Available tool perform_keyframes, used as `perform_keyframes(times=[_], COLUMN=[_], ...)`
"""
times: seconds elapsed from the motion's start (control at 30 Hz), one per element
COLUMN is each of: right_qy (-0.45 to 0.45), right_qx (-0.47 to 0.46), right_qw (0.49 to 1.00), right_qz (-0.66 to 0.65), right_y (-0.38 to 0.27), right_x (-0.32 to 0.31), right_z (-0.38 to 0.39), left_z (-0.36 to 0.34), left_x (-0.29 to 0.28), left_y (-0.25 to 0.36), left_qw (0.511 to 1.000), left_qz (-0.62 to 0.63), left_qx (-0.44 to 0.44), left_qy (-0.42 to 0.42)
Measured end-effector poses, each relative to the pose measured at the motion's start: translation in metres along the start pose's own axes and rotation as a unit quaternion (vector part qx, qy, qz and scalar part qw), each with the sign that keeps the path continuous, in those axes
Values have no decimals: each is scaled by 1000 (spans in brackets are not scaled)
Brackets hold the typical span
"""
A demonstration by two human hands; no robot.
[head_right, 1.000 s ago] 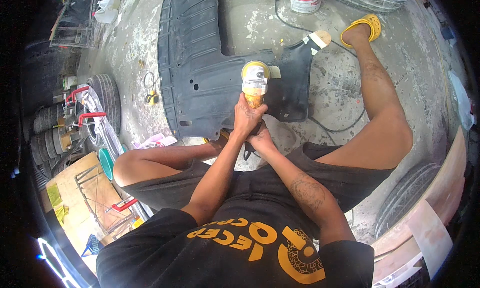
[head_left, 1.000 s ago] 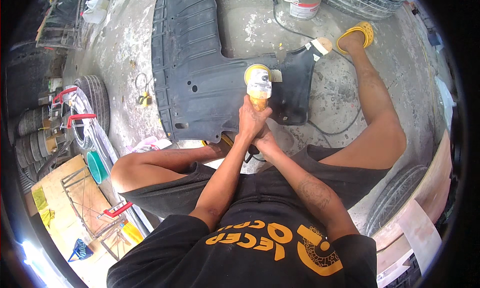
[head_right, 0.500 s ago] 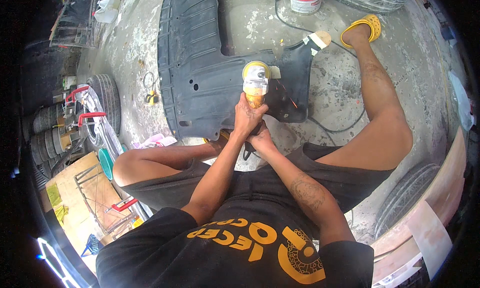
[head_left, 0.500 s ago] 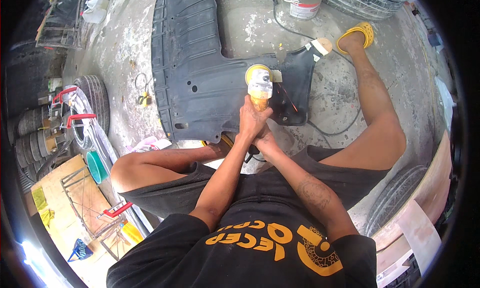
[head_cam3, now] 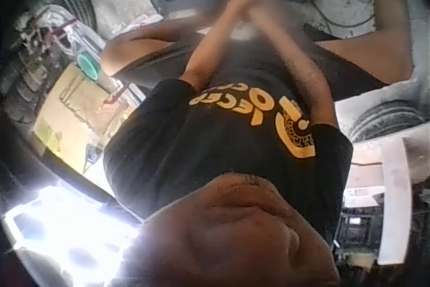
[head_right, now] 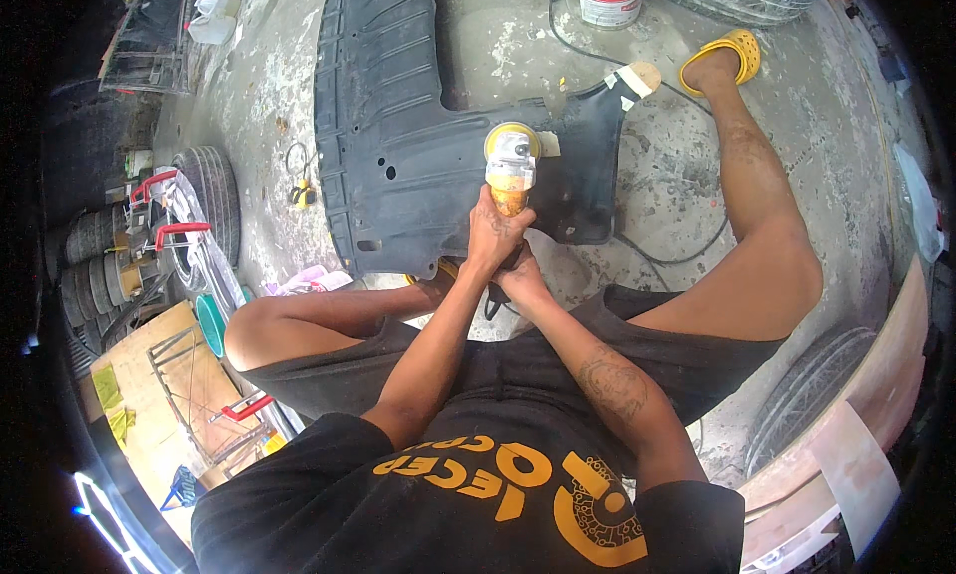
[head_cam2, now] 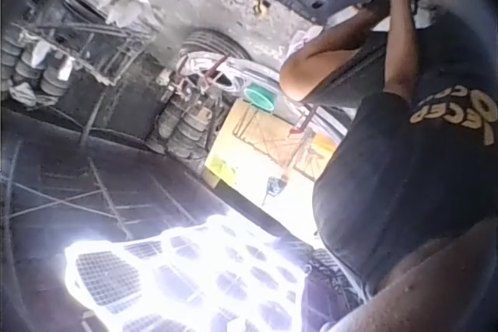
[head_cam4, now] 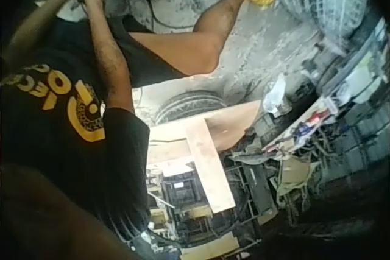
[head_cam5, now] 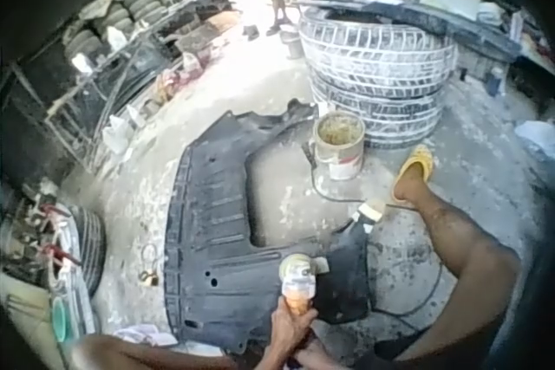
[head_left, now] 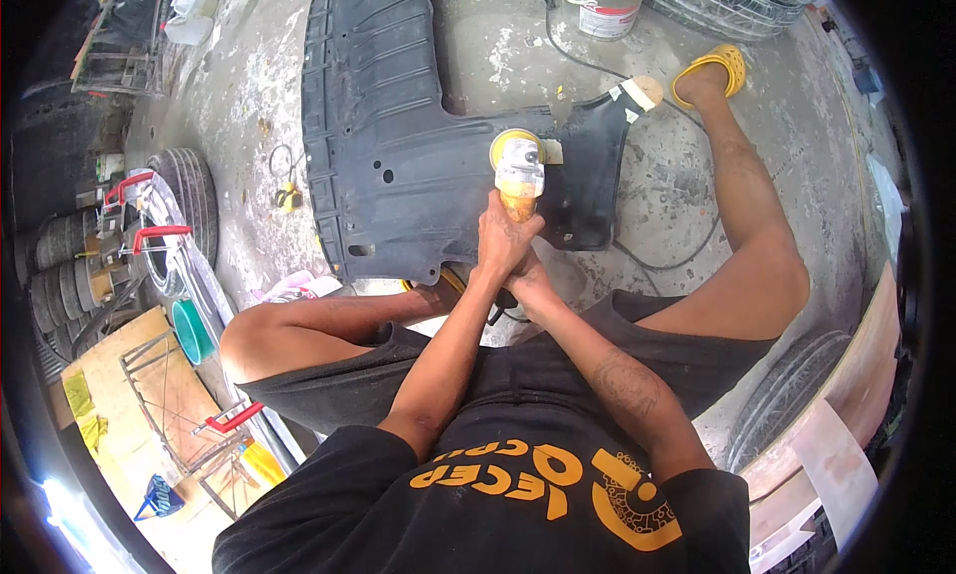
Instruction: Using an angle grinder to smooth or cut a plastic automotive underbody panel.
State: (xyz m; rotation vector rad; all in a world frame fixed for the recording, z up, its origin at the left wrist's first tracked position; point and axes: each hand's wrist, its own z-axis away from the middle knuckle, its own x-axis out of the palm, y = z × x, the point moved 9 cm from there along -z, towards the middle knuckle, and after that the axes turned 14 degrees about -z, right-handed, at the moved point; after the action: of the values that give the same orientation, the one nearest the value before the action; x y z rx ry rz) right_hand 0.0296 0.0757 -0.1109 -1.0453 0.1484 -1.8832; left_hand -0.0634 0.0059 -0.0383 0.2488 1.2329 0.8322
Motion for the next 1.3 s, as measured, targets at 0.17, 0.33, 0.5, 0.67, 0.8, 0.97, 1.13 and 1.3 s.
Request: perform_keyframes(times=[0.17,0.33,0.5,0.67,0.8,0.97,1.13,1.3], right_qy=[0,4,-1,11,8,18,17,21], right_qx=[-14,4,7,27,32,5,4,1], right_qw=[1000,1000,999,999,998,999,1000,999], right_qz=[14,25,54,46,53,40,20,24], right_y=[-2,-6,-1,3,8,1,-1,-4], right_x=[0,4,0,-1,-5,-3,1,2], right_z=[0,5,4,6,2,5,7,10], left_z=[0,3,4,5,3,4,4,5], left_x=[0,-2,-2,1,3,3,3,4], left_y=[0,0,2,-1,-1,2,3,2], left_qw=[1000,1000,1000,1000,1000,1000,999,1000], left_qz=[7,3,-4,-16,-23,-24,-23,-24], left_qx=[1,2,-1,-1,7,17,23,16], left_qy=[-2,5,-1,5,3,4,4,-4])
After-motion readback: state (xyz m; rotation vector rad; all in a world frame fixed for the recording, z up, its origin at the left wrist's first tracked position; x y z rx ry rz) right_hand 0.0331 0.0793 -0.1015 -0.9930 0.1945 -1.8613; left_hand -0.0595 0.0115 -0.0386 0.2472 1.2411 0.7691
